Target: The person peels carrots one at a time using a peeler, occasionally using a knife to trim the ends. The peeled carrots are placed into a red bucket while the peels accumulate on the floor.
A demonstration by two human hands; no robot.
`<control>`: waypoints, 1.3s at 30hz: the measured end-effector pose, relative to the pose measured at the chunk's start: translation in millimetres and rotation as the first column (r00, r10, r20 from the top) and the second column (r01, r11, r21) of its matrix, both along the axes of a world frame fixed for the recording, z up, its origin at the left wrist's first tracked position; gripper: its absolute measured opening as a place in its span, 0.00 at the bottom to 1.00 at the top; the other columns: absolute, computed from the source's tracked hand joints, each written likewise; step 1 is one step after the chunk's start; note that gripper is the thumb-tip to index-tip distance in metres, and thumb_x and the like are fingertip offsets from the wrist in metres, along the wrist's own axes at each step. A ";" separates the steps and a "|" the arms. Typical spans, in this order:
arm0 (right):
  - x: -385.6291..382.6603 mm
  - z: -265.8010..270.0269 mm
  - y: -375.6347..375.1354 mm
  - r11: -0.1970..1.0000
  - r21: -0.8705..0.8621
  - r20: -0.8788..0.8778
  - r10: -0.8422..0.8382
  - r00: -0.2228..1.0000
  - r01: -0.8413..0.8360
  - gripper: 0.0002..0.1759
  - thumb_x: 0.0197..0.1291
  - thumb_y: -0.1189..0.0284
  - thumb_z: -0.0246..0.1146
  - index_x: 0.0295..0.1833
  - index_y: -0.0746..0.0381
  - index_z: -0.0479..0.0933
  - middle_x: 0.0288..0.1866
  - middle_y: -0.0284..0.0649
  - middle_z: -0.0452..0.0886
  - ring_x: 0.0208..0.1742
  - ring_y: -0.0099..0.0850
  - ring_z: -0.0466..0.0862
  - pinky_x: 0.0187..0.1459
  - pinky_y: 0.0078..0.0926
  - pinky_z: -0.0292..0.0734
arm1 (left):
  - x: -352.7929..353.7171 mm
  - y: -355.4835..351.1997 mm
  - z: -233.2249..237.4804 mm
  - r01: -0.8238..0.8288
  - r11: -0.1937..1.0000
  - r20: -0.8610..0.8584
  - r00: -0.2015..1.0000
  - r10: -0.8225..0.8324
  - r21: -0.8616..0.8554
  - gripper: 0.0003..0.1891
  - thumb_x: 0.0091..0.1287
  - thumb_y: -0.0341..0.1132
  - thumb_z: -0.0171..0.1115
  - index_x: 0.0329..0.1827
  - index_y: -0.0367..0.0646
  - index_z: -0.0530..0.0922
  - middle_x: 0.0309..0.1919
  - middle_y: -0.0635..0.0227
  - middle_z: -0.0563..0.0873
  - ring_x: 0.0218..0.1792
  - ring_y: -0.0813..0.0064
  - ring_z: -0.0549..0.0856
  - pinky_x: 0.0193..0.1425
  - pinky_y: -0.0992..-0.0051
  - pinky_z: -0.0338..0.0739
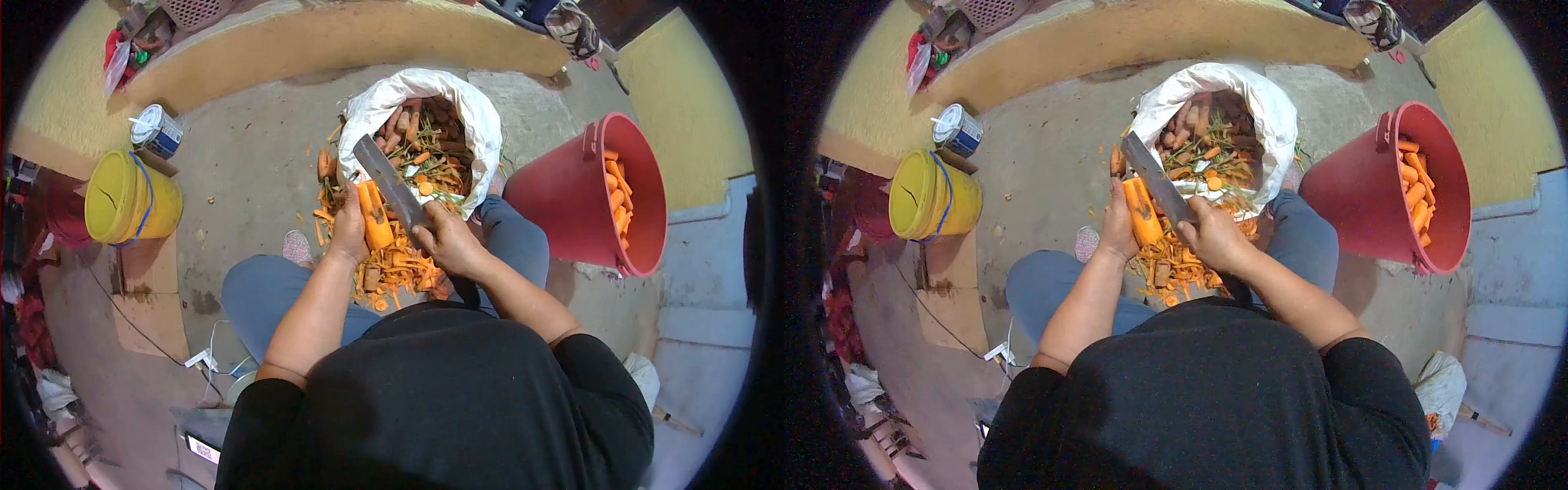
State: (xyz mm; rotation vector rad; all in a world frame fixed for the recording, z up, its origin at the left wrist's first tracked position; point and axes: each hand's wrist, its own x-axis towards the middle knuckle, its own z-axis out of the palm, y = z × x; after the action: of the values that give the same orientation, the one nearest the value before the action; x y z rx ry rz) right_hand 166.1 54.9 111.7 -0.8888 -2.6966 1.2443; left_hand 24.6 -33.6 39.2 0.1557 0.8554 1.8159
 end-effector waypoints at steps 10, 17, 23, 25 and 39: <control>-2.3 12.6 19.0 0.972 0.053 0.149 0.220 0.964 -0.230 0.15 0.55 0.70 0.59 0.39 0.69 0.63 0.31 0.56 0.73 0.37 0.47 0.76 0.36 0.37 0.69 | -1.0 -1.2 -7.2 0.057 0.998 -0.012 0.998 -0.057 -0.009 0.29 0.63 0.60 0.40 0.46 0.40 0.70 0.36 0.65 0.78 0.37 0.73 0.80 0.43 0.73 0.77; -14.7 2.5 5.6 0.978 -0.007 0.169 0.209 0.963 -0.210 0.20 0.53 0.68 0.59 0.44 0.71 0.62 0.34 0.61 0.76 0.39 0.55 0.77 0.40 0.44 0.71 | 3.3 3.3 -17.9 0.008 1.000 0.027 1.000 -0.008 -0.003 0.29 0.64 0.60 0.41 0.46 0.40 0.71 0.37 0.67 0.78 0.37 0.75 0.79 0.42 0.75 0.76; -18.7 -14.8 -5.6 0.984 0.043 0.104 0.169 0.980 -0.174 0.20 0.54 0.69 0.58 0.44 0.71 0.61 0.30 0.59 0.76 0.35 0.54 0.78 0.37 0.43 0.71 | 6.8 1.6 -11.9 -0.007 0.999 -0.024 1.000 0.006 -0.039 0.28 0.64 0.59 0.43 0.45 0.40 0.71 0.37 0.67 0.78 0.37 0.77 0.79 0.43 0.75 0.76; -17.7 -16.5 -4.1 0.988 -0.011 0.020 0.156 0.988 -0.156 0.19 0.53 0.69 0.59 0.44 0.70 0.62 0.29 0.58 0.76 0.34 0.54 0.78 0.35 0.43 0.71 | 6.0 -0.2 -6.6 -0.017 1.000 0.003 1.000 0.017 0.010 0.27 0.64 0.58 0.43 0.46 0.40 0.71 0.38 0.67 0.79 0.38 0.77 0.79 0.44 0.76 0.75; -11.8 -30.7 -3.5 1.000 -0.022 -0.071 0.011 0.997 -0.013 0.15 0.54 0.72 0.59 0.42 0.69 0.65 0.29 0.53 0.76 0.31 0.43 0.80 0.32 0.33 0.72 | 6.2 4.3 -6.7 0.000 0.997 -0.021 1.000 -0.002 -0.081 0.24 0.66 0.55 0.41 0.48 0.42 0.70 0.36 0.68 0.78 0.36 0.75 0.79 0.40 0.74 0.77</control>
State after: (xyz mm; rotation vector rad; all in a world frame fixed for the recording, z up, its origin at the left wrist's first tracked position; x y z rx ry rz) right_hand 154.3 51.4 81.1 -0.8160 -2.6422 1.2852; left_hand 30.8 -29.2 32.5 0.1231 0.9418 1.7786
